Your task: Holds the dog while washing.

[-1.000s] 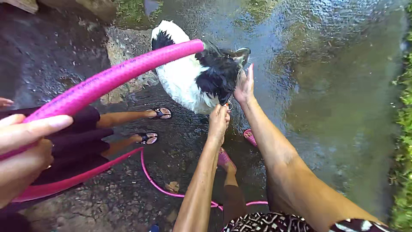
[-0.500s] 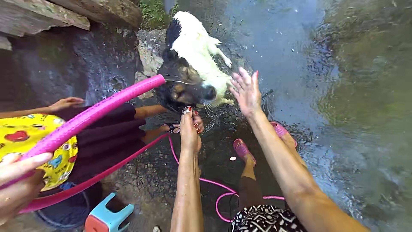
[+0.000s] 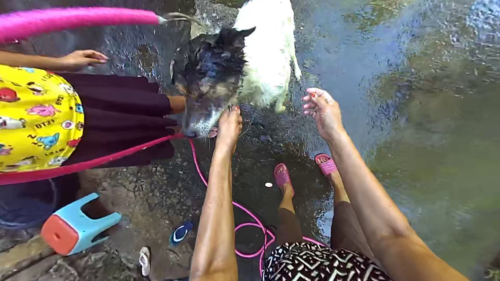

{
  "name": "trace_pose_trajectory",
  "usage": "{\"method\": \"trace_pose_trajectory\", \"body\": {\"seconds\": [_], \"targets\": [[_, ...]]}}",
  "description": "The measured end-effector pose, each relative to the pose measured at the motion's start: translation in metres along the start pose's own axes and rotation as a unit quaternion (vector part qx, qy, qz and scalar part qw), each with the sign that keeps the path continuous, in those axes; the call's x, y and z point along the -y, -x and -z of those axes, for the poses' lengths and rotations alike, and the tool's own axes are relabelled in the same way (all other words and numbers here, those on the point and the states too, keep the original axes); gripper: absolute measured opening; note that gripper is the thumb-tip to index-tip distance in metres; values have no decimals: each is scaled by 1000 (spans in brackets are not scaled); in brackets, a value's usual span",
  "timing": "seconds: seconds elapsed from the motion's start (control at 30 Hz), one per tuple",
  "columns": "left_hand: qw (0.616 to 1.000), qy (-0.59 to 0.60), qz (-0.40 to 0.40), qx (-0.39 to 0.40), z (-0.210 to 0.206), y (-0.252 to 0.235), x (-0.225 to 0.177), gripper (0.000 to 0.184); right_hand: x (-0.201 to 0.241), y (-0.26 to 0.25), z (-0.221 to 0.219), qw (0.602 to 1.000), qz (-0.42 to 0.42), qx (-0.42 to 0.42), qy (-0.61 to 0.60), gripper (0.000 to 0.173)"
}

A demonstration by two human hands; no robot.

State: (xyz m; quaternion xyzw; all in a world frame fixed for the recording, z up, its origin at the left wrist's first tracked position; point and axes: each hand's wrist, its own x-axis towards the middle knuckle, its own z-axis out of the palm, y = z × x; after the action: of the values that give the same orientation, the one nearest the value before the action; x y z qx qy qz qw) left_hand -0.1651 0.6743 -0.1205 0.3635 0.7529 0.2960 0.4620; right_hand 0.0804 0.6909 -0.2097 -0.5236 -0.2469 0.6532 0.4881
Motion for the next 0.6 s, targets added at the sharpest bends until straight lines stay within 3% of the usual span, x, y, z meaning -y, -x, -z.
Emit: {"method": "trace_pose_trajectory", "body": {"seconds": [0.1, 0.2, 0.3, 0.37, 0.5, 0.6], "targets": [[998, 61, 3, 3, 7, 10, 19, 17, 4, 11, -17, 999, 4, 25, 41, 29], [987, 153, 55, -6, 13, 21, 28, 20, 5, 23, -32, 996, -5, 54, 76, 30], [938, 327, 112, -25, 14, 27, 27, 21, -1, 32, -50, 993, -46, 65, 82, 28], [914, 378, 144, -36, 13, 32, 30, 20, -17, 38, -65, 991, -107, 52, 54, 28], [932, 318, 170, -16, 3, 49, 53, 24, -80, 37, -109, 955, -288, 67, 34, 33], [955, 240, 176, -4, -7, 64, 81, 18, -130, 29, -145, 923, -376, 78, -9, 25]]}}
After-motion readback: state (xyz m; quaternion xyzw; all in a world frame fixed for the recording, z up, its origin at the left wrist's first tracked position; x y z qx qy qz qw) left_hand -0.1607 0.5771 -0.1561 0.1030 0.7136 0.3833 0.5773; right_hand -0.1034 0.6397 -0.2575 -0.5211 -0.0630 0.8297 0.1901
